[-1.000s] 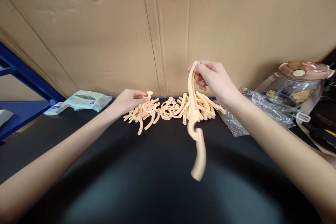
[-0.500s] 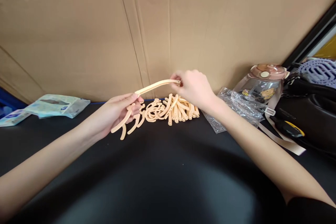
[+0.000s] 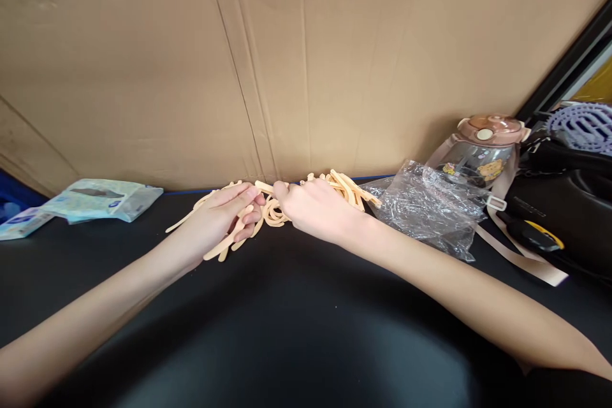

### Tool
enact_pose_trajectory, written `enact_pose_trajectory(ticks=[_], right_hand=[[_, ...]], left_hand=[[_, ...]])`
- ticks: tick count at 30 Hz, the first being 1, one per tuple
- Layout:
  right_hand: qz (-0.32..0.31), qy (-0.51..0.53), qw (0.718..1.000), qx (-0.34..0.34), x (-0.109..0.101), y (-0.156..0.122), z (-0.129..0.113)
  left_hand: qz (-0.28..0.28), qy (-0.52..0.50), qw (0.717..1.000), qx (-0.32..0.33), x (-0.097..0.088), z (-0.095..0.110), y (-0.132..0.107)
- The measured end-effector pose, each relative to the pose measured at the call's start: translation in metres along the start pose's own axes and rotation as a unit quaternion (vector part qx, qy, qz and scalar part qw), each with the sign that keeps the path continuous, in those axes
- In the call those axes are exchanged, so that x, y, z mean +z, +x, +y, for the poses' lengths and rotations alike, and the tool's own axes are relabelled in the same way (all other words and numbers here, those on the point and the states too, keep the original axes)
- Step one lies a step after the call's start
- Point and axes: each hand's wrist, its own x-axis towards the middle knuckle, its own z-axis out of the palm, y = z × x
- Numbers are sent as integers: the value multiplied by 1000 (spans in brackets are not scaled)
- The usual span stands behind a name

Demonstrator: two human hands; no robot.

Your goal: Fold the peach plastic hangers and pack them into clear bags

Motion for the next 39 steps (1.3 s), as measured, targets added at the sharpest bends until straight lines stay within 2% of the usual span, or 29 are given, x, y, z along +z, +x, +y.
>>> enact_pose_trajectory(ticks=[5,10,12,15,18,22,26,30,32,34,36,39], right_hand=[[-11,101,994,44,5,5,-5],[-23,223,974,35,2,9,-6],[-33,285,957,47,2,12,1],[-11,352,929,115,2,16,24],[41,353,918,174,1,19,53],[85,310,920,224,0,15,77],[52,294,929,221,5,8,84],[16,273,940,205,13,5,84],[8,248,947,203,17,6,84],[10,208,957,202,20,7,86],[19,154,965,209,22,9,89],[26,82,969,230,23,6,96]], left_hand=[[34,42,998,25,2,-10,3],[20,102,994,13,-4,-9,2],[6,142,990,20,-6,-3,-2],[4,247,966,71,-14,7,-4],[30,316,944,91,-34,11,5],[57,304,950,49,-67,3,26],[87,329,940,23,-86,-15,39],[123,402,907,16,-97,-29,45],[139,447,883,34,-97,-31,44],[146,481,861,69,-87,-28,41],[124,502,848,111,-67,-23,37],[36,515,840,169,-25,-15,34]])
